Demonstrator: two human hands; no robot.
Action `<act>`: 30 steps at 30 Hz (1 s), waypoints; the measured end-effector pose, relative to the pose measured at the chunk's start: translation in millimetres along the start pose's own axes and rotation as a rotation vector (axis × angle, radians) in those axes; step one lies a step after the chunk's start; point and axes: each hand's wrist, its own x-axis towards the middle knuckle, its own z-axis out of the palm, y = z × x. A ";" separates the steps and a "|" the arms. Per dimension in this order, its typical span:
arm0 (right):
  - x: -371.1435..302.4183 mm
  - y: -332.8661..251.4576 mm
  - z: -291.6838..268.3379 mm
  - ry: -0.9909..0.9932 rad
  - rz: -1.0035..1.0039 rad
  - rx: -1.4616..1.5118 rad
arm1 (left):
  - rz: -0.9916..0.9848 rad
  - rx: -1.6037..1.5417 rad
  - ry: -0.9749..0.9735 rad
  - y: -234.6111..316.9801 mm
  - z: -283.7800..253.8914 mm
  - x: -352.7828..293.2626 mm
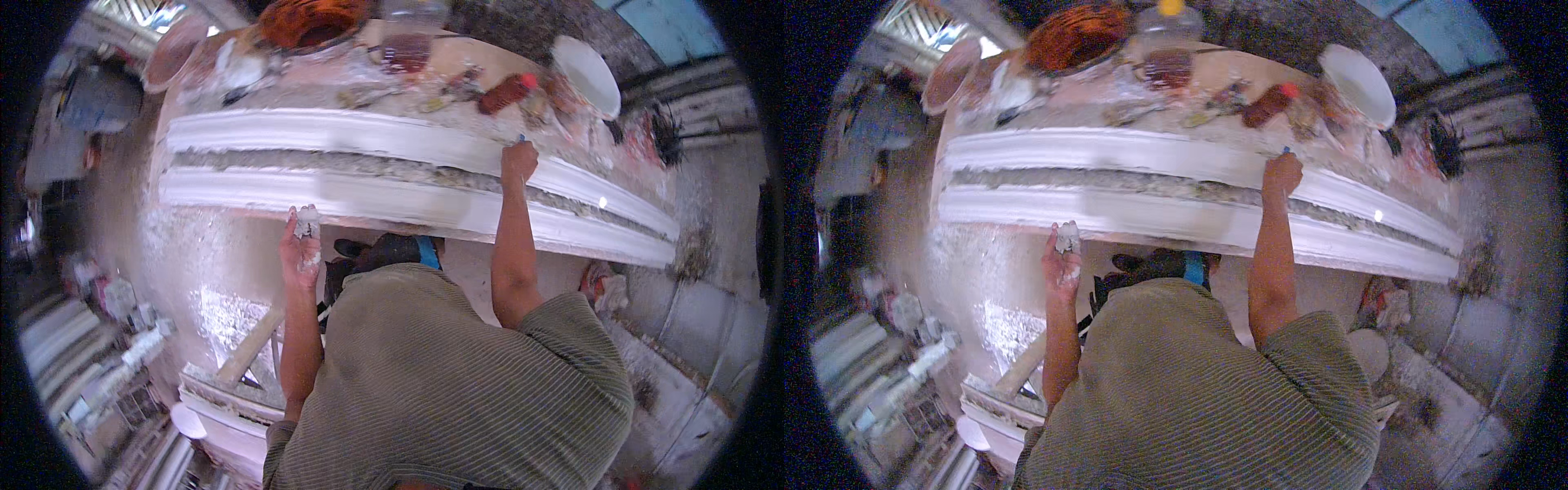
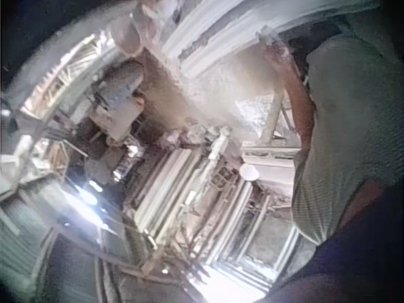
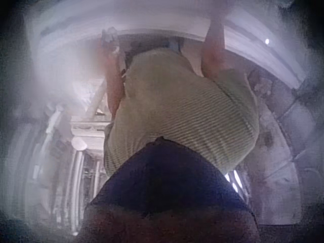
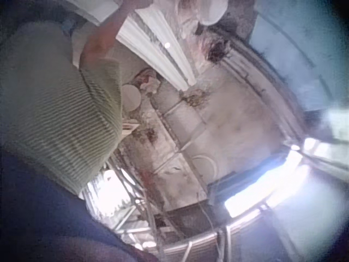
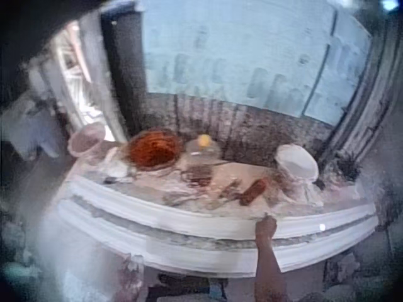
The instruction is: The person applies a white plaster-like substance to long, curved white moldings using a small blue tool. They repeatedly smooth and shape the material along the grooves of the moldings, occasionally picking up more material from a nearby container.
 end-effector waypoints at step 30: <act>-258.0 -454.4 104.8 -0.329 -0.376 0.018 | -0.095 -0.311 0.063 372.4 -102.8 100.8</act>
